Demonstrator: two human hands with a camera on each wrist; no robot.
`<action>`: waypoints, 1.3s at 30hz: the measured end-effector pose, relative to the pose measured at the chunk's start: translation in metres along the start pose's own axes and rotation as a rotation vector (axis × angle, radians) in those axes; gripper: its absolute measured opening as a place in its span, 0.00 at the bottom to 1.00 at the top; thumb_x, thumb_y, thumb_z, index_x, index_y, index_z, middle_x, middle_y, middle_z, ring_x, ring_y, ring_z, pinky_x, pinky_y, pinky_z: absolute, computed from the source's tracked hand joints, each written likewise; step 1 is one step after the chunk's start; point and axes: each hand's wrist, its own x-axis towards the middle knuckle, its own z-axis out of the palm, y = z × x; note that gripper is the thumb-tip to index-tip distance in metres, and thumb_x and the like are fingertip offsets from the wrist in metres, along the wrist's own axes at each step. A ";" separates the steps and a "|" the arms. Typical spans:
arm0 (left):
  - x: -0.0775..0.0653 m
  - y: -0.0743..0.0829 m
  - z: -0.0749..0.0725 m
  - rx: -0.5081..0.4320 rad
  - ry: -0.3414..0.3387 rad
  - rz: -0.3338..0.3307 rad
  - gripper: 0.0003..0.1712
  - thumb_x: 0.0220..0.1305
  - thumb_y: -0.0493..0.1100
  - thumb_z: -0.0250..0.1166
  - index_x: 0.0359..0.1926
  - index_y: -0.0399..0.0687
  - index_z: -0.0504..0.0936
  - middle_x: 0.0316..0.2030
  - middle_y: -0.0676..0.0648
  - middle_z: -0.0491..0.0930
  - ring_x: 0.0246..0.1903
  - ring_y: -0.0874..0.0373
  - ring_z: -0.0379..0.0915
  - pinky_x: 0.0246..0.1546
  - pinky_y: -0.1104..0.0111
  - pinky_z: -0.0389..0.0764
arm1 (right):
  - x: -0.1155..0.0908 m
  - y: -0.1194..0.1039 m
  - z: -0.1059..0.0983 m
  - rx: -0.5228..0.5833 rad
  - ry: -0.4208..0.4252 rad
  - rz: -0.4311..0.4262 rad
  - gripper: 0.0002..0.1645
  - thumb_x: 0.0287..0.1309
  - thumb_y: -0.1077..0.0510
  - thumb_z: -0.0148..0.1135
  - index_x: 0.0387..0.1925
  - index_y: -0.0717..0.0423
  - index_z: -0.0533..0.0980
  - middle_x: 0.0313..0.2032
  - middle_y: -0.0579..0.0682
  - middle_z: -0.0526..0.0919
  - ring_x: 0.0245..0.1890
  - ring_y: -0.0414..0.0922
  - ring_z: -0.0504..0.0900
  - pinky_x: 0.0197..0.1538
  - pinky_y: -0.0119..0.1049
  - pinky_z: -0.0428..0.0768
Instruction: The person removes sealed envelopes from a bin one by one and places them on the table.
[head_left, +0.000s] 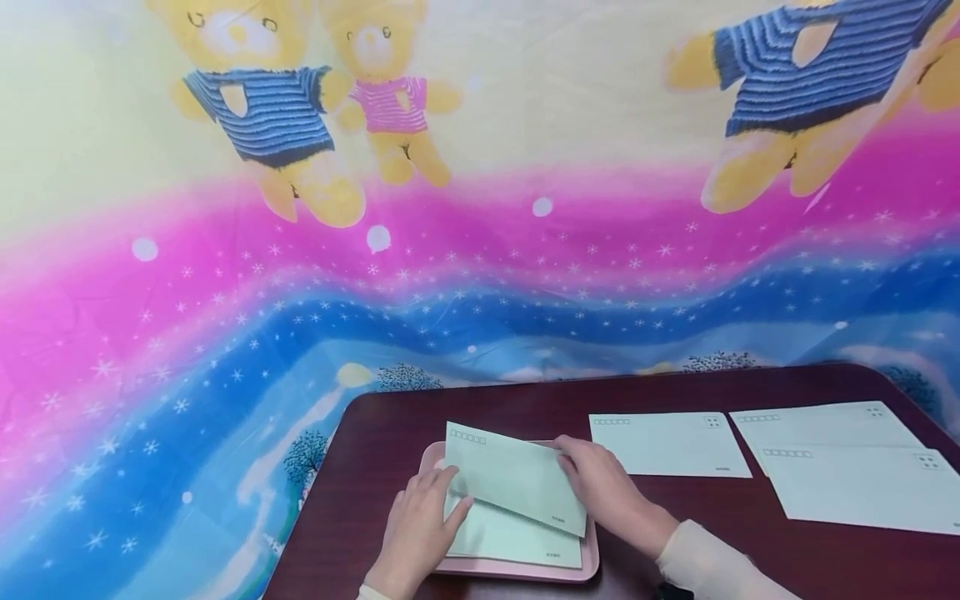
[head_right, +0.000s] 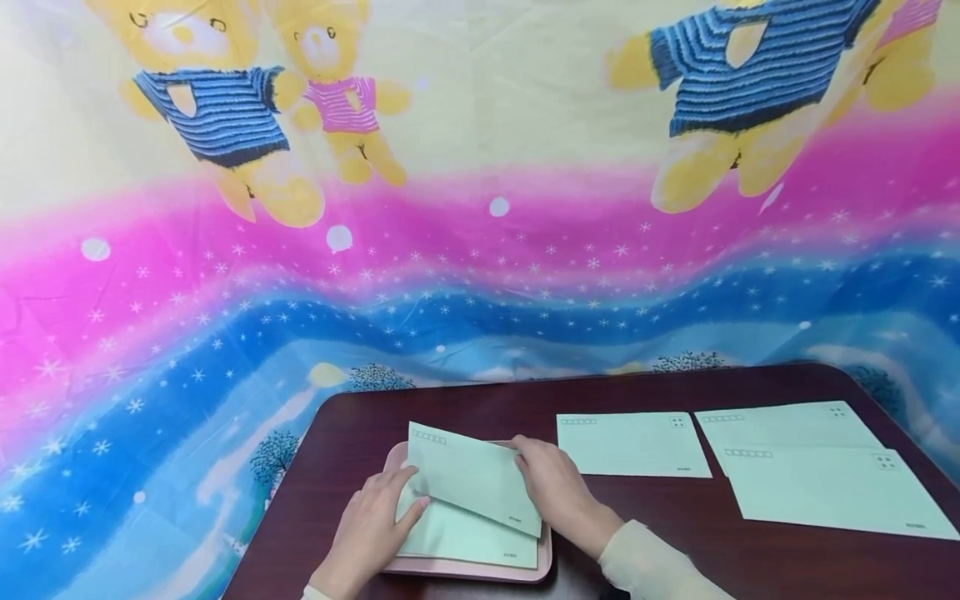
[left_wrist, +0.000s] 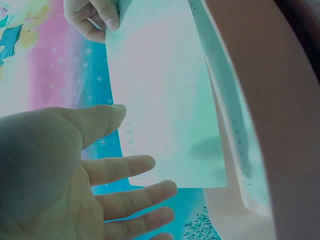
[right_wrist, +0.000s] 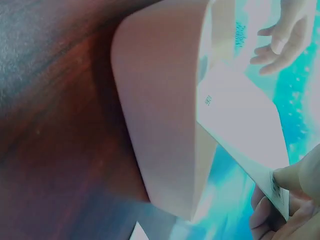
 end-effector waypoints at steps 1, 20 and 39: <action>0.000 0.000 0.000 -0.004 0.002 0.002 0.26 0.66 0.54 0.67 0.60 0.47 0.80 0.57 0.44 0.82 0.55 0.45 0.78 0.46 0.49 0.79 | 0.000 0.000 -0.003 0.007 0.008 -0.001 0.11 0.66 0.65 0.62 0.47 0.50 0.83 0.41 0.44 0.88 0.38 0.38 0.84 0.38 0.36 0.80; 0.005 0.016 -0.010 -0.029 -0.004 0.025 0.27 0.67 0.53 0.66 0.63 0.47 0.79 0.57 0.45 0.82 0.58 0.48 0.77 0.48 0.50 0.78 | -0.007 0.015 -0.052 -0.007 0.078 -0.028 0.13 0.67 0.66 0.60 0.51 0.56 0.81 0.48 0.55 0.88 0.37 0.43 0.84 0.38 0.38 0.78; 0.012 0.031 -0.005 -0.001 0.019 0.104 0.26 0.66 0.54 0.67 0.61 0.49 0.80 0.54 0.46 0.84 0.57 0.47 0.78 0.56 0.50 0.78 | -0.016 0.030 -0.082 -0.073 0.108 -0.007 0.13 0.67 0.65 0.60 0.51 0.56 0.80 0.44 0.55 0.88 0.30 0.40 0.75 0.33 0.36 0.71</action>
